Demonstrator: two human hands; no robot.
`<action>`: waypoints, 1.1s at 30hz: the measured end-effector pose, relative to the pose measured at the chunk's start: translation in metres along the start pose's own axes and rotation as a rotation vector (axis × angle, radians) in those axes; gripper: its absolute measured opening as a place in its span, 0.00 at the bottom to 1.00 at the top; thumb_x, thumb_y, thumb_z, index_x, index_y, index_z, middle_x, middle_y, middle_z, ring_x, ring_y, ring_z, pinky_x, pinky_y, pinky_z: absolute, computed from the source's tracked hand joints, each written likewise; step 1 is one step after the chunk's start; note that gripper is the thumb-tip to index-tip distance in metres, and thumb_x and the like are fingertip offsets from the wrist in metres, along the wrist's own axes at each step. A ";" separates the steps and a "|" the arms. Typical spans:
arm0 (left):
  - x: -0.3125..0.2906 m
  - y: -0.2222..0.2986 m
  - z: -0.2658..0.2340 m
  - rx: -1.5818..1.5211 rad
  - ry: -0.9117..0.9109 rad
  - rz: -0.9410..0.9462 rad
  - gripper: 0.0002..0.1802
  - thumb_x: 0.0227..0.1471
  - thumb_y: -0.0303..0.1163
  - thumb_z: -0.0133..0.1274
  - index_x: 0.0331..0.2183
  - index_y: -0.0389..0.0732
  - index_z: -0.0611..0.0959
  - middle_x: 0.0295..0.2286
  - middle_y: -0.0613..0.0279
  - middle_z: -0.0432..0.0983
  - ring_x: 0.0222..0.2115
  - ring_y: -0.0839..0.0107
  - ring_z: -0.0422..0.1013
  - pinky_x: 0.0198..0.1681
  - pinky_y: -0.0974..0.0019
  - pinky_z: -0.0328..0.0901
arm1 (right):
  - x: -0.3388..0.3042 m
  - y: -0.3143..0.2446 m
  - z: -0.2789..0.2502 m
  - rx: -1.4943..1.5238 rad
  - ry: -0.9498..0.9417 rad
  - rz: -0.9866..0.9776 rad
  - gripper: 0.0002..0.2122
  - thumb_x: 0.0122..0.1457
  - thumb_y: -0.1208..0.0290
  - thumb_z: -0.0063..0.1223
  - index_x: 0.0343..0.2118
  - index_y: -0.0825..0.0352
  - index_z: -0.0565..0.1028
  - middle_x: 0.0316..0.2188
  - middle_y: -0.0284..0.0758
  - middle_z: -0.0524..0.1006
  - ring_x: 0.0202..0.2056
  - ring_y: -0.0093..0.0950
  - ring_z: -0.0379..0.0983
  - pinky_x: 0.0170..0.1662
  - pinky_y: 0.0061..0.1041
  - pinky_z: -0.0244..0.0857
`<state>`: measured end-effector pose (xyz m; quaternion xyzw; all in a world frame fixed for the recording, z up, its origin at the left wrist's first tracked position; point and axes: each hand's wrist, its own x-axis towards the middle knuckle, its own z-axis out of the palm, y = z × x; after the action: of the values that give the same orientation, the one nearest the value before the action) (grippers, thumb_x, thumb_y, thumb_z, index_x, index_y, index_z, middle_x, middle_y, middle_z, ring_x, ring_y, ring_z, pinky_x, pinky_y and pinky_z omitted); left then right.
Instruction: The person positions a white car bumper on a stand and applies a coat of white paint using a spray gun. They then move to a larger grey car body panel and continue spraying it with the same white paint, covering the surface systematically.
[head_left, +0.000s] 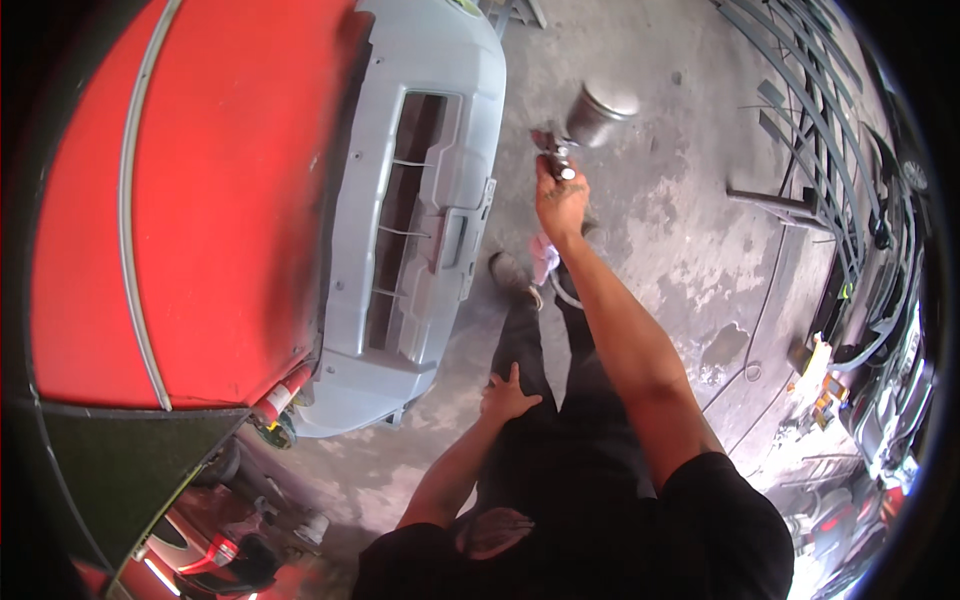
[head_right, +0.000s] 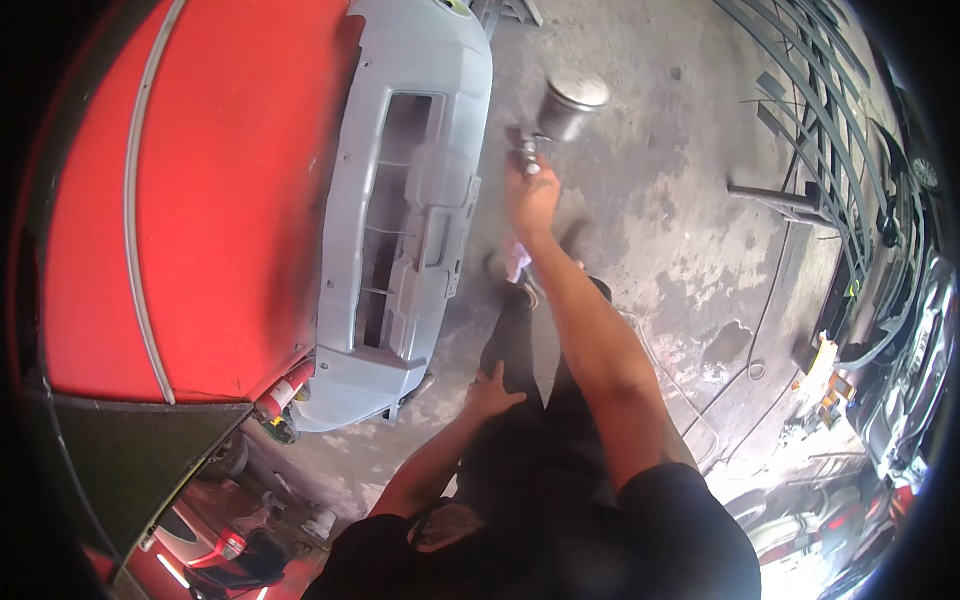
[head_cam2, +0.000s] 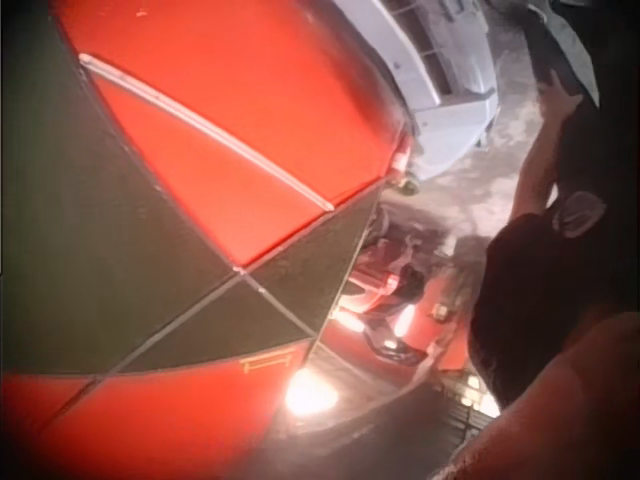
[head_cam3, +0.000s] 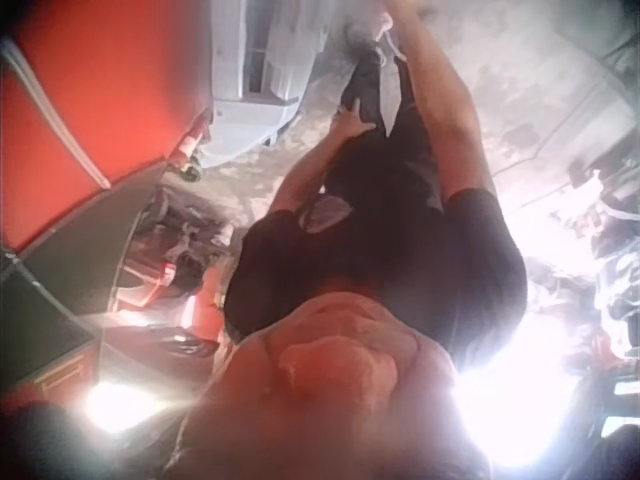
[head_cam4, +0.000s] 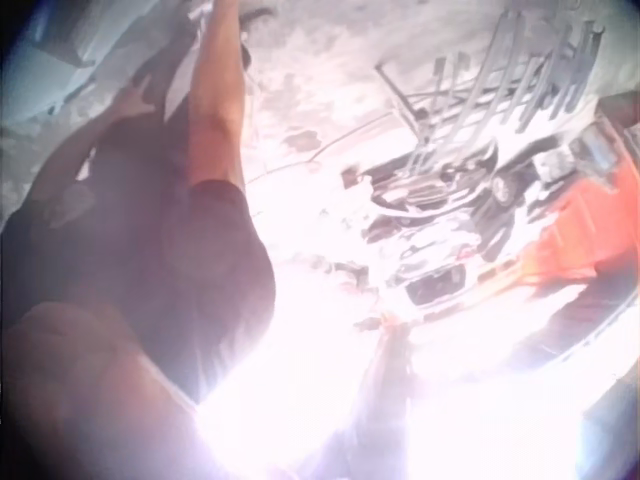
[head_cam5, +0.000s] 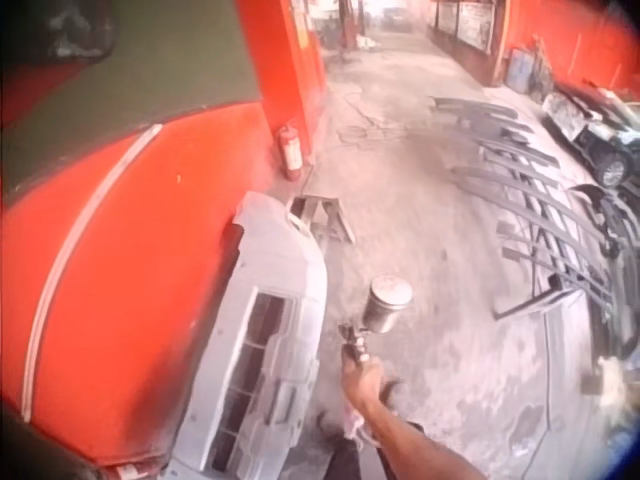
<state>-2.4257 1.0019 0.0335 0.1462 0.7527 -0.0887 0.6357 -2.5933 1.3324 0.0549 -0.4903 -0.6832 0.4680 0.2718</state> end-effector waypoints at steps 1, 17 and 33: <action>0.004 -0.004 -0.005 0.002 -0.006 -0.010 0.63 0.42 0.68 0.61 0.71 0.61 0.48 0.67 0.35 0.42 0.62 0.31 0.56 0.59 0.37 0.61 | -0.001 -0.008 0.014 0.093 -0.059 -0.002 0.17 0.61 0.60 0.56 0.38 0.73 0.78 0.20 0.46 0.75 0.22 0.39 0.73 0.30 0.36 0.65; 0.002 0.014 -0.039 0.113 -0.030 0.043 0.60 0.45 0.67 0.59 0.70 0.58 0.50 0.64 0.29 0.49 0.59 0.30 0.62 0.58 0.42 0.63 | 0.039 0.022 -0.005 -0.005 0.009 0.211 0.13 0.59 0.64 0.58 0.35 0.72 0.78 0.20 0.47 0.77 0.24 0.45 0.78 0.32 0.41 0.68; 0.013 0.009 -0.058 0.148 -0.065 0.023 0.59 0.45 0.65 0.59 0.70 0.62 0.49 0.66 0.35 0.45 0.61 0.32 0.58 0.59 0.41 0.62 | 0.042 -0.016 -0.019 0.114 -0.392 0.295 0.15 0.59 0.63 0.61 0.42 0.70 0.80 0.23 0.45 0.79 0.25 0.32 0.75 0.35 0.33 0.69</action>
<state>-2.4790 1.0300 0.0316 0.1985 0.7213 -0.1417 0.6483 -2.5997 1.3772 0.0734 -0.4686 -0.6163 0.6265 0.0899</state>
